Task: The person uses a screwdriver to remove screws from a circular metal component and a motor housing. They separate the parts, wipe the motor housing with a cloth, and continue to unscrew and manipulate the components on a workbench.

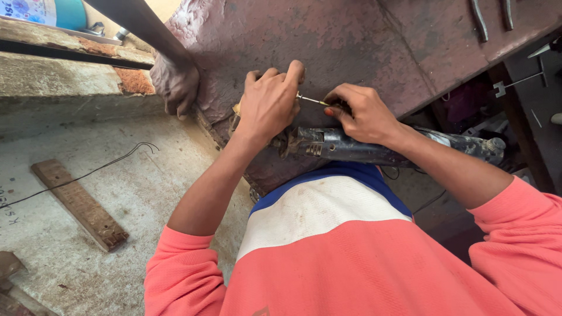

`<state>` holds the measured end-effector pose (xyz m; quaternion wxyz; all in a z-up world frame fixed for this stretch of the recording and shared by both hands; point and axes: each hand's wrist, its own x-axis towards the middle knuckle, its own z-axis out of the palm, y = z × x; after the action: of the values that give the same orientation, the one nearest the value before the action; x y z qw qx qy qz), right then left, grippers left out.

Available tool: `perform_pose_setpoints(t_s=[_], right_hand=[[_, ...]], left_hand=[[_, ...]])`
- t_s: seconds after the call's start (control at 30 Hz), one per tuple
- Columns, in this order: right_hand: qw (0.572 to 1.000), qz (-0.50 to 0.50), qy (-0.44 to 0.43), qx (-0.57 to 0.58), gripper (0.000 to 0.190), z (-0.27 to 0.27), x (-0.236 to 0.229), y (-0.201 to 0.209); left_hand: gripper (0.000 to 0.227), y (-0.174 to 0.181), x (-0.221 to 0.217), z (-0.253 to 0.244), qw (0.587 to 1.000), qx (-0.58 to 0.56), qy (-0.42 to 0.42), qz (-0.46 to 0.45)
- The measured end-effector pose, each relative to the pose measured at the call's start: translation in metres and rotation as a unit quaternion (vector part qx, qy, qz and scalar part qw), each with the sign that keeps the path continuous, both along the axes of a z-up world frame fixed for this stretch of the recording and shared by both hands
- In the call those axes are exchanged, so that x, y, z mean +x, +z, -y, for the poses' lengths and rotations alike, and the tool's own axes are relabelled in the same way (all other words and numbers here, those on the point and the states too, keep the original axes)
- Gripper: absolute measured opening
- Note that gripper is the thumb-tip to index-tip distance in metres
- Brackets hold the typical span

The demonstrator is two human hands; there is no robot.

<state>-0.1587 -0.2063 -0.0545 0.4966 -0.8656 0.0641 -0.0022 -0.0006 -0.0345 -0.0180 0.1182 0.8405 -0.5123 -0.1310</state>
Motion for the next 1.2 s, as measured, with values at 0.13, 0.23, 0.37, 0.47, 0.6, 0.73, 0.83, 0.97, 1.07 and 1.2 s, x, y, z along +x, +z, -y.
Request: perform_pose_setpoints(t_s=[0.13, 0.23, 0.37, 0.47, 0.6, 0.73, 0.83, 0.97, 1.07, 1.2], right_hand=[[0.98, -0.156, -0.034, 0.117, 0.019, 0.003, 0.008, -0.006], [0.964, -0.204, -0.043, 0.166, 0.018, 0.004, 0.012, -0.007], [0.999, -0.022, 0.024, -0.001, 0.018, 0.0, 0.007, -0.007], [0.996, 0.054, 0.058, -0.042, 0.019, -0.002, 0.003, -0.011], [0.972, -0.154, 0.033, 0.173, 0.023, 0.011, 0.015, -0.021], [0.859, -0.35, -0.022, 0.373, 0.025, 0.022, 0.026, -0.027], [0.967, -0.157, 0.024, 0.197, 0.024, 0.016, 0.023, -0.022], [0.988, 0.077, 0.044, -0.125, 0.021, 0.001, 0.013, -0.01], [0.987, 0.081, 0.064, -0.119, 0.023, -0.002, 0.011, -0.004], [0.988, 0.098, 0.081, -0.09, 0.021, 0.001, 0.016, -0.004]], left_hand=[[0.044, -0.003, -0.003, -0.003, 1.0, -0.023, 0.003, 0.009], [0.043, -0.005, -0.006, -0.004, 1.0, -0.017, 0.009, 0.022], [0.046, -0.007, -0.008, -0.006, 0.999, -0.023, 0.005, 0.042], [0.046, -0.01, -0.01, -0.008, 0.998, -0.026, -0.001, 0.051], [0.045, -0.01, -0.011, -0.011, 0.997, -0.035, 0.002, 0.064], [0.041, -0.009, -0.012, -0.014, 0.996, -0.058, 0.008, 0.074], [0.029, -0.007, -0.014, -0.008, 0.994, 0.001, 0.026, 0.109], [0.016, -0.004, -0.016, -0.007, 0.982, -0.026, 0.028, 0.187], [0.013, -0.008, -0.015, -0.009, 0.988, -0.004, 0.012, 0.155], [0.015, -0.017, -0.015, -0.012, 0.989, -0.016, 0.001, 0.144]])
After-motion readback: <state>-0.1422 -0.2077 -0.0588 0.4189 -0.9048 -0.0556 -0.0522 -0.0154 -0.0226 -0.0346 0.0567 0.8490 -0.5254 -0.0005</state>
